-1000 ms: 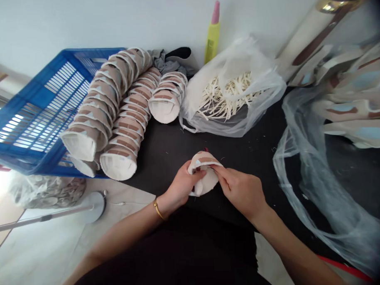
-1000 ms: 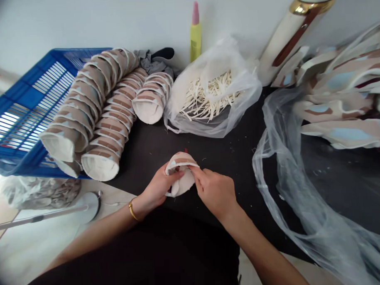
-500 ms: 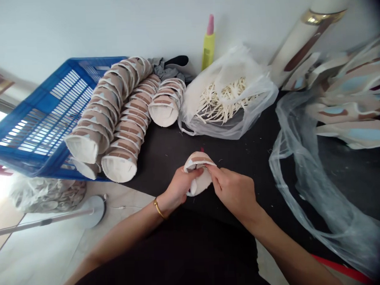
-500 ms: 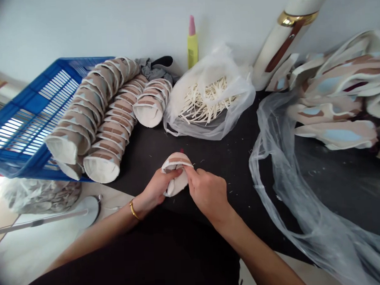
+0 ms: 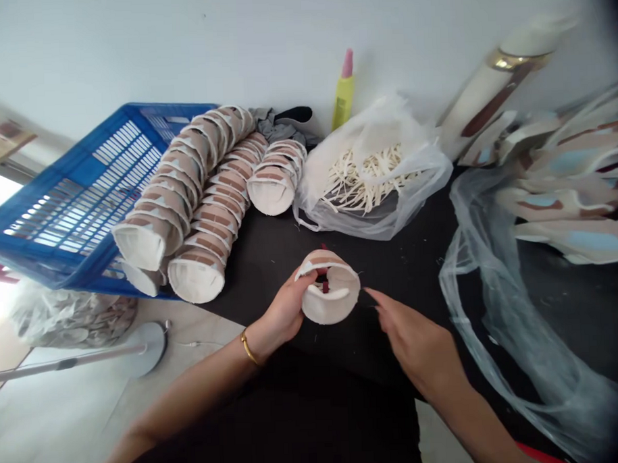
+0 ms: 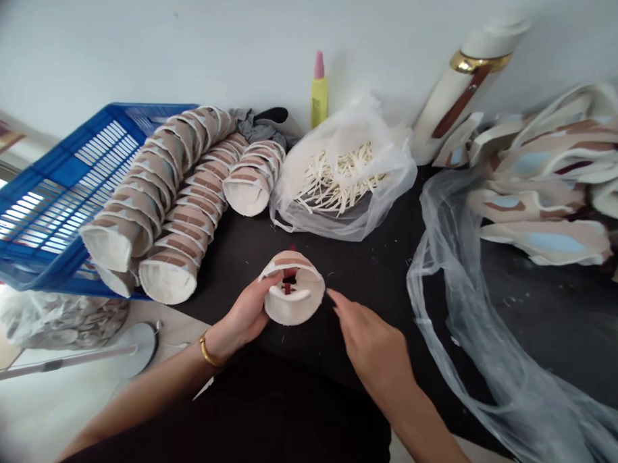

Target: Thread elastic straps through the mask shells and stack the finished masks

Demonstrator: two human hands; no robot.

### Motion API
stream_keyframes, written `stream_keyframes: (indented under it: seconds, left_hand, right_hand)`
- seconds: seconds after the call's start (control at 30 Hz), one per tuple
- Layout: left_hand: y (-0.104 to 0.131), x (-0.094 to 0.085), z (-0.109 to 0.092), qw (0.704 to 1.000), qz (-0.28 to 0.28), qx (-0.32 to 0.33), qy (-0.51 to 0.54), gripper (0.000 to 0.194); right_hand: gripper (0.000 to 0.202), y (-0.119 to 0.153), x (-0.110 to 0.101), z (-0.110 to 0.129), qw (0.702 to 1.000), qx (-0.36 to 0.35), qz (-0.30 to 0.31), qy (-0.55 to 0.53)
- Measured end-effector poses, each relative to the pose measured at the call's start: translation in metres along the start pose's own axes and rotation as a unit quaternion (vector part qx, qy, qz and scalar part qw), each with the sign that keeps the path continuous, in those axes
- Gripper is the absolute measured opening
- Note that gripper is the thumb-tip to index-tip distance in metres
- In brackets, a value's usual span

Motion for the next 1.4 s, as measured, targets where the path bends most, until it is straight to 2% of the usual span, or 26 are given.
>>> stream_keyframes:
  seconds: [0.07, 0.1, 0.17, 0.23, 0.3, 0.37, 0.47, 0.57, 0.63, 0.7, 0.77, 0.8, 0.87, 0.93, 1.0, 1.13, 1.23, 1.3, 1.37, 1.4]
  left_hand:
    - [-0.005, -0.003, -0.002, 1.0, -0.01, -0.008, 0.018, 0.037]
    - [-0.007, -0.002, -0.003, 1.0, -0.009, -0.009, 0.022, 0.038]
    - [-0.008, 0.006, -0.006, 1.0, 0.004, 0.01, 0.016, 0.04]
    - [-0.004, 0.018, -0.009, 0.998, 0.034, 0.045, -0.005, 0.039]
    - [0.004, 0.027, -0.006, 0.996, 0.057, 0.073, -0.02, 0.04]
    - [0.011, 0.029, -0.002, 0.994, 0.071, 0.082, -0.029, 0.044]
    - [0.019, 0.026, 0.003, 0.989, 0.125, 0.052, -0.066, 0.051]
    - [0.024, 0.013, -0.004, 0.968, 0.182, 0.0, -0.171, 0.065]
    - [0.024, 0.0, -0.03, 0.949, 0.17, 0.047, -0.261, 0.075]
    - [0.027, 0.0, -0.061, 0.915, 0.174, 0.139, -0.337, 0.076]
    - [0.03, 0.011, -0.075, 0.877, 0.217, 0.185, -0.387, 0.06]
    - [0.029, 0.015, -0.075, 0.87, 0.235, 0.179, -0.394, 0.047]
    - [0.022, 0.018, -0.067, 0.89, 0.242, 0.127, -0.366, 0.032]
    - [0.013, 0.014, -0.056, 0.926, 0.223, 0.067, -0.297, 0.034]
    - [0.006, 0.008, -0.05, 0.951, 0.2, 0.042, -0.233, 0.037]
    - [0.006, 0.0, -0.041, 0.964, 0.215, 0.015, -0.159, 0.039]
    - [0.014, -0.006, -0.036, 0.96, 0.25, -0.001, -0.123, 0.042]
    - [0.019, -0.013, -0.038, 0.96, 0.252, 0.019, -0.12, 0.042]
    - [0.023, -0.02, -0.046, 0.956, 0.251, 0.053, -0.143, 0.041]
    - [0.026, -0.023, -0.053, 0.949, 0.255, 0.075, -0.172, 0.039]
  right_hand:
    - [0.025, 0.015, -0.025, 0.006, 0.998, -0.014, -0.062, -0.021]
    - [0.022, 0.021, -0.029, 0.017, 0.996, -0.054, -0.064, -0.036]
    - [0.022, 0.026, -0.022, 0.043, 0.988, -0.139, -0.047, -0.039]
    - [0.041, 0.019, 0.0, 0.055, 0.988, -0.155, -0.01, 0.003]
    - [0.051, 0.004, 0.023, 0.053, 0.988, -0.143, 0.024, 0.049]
    - [0.047, -0.01, 0.037, 0.045, 0.986, -0.142, 0.048, 0.074]
    - [0.048, -0.024, 0.042, 0.03, 0.983, -0.146, 0.098, 0.052]
    - [0.052, -0.035, 0.035, 0.014, 0.971, -0.118, 0.197, -0.066]
    - [0.041, -0.043, 0.03, 0.004, 0.948, -0.068, 0.263, -0.164]
    - [0.023, -0.051, 0.03, -0.005, 0.912, 0.001, 0.321, -0.254]
    - [0.025, -0.053, 0.038, -0.012, 0.856, 0.083, 0.372, -0.349]
    - [0.032, -0.053, 0.044, -0.016, 0.825, 0.127, 0.382, -0.397]
    - [0.044, -0.052, 0.054, -0.023, 0.775, 0.209, 0.359, -0.476]
    - [0.051, -0.048, 0.063, -0.031, 0.75, 0.268, 0.309, -0.52]
    - [0.056, -0.037, 0.072, -0.034, 0.733, 0.306, 0.278, -0.54]
    - [0.063, -0.016, 0.089, -0.028, 0.674, 0.353, 0.27, -0.59]
    - [0.066, -0.01, 0.101, -0.014, 0.621, 0.352, 0.305, -0.631]
    - [0.066, -0.01, 0.109, -0.003, 0.597, 0.34, 0.347, -0.638]
    - [0.063, -0.012, 0.113, 0.01, 0.591, 0.309, 0.403, -0.627]
    - [0.062, -0.016, 0.114, 0.016, 0.6, 0.282, 0.432, -0.611]
Point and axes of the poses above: each hand's wrist, its own y-axis away from the middle knuckle, its own x-axis out of the palm, z = x × y, the point moved 9 cm from there along -y, towards the middle knuckle, and after that the axes turned 8 degrees about -y, right-handed, at the moved point
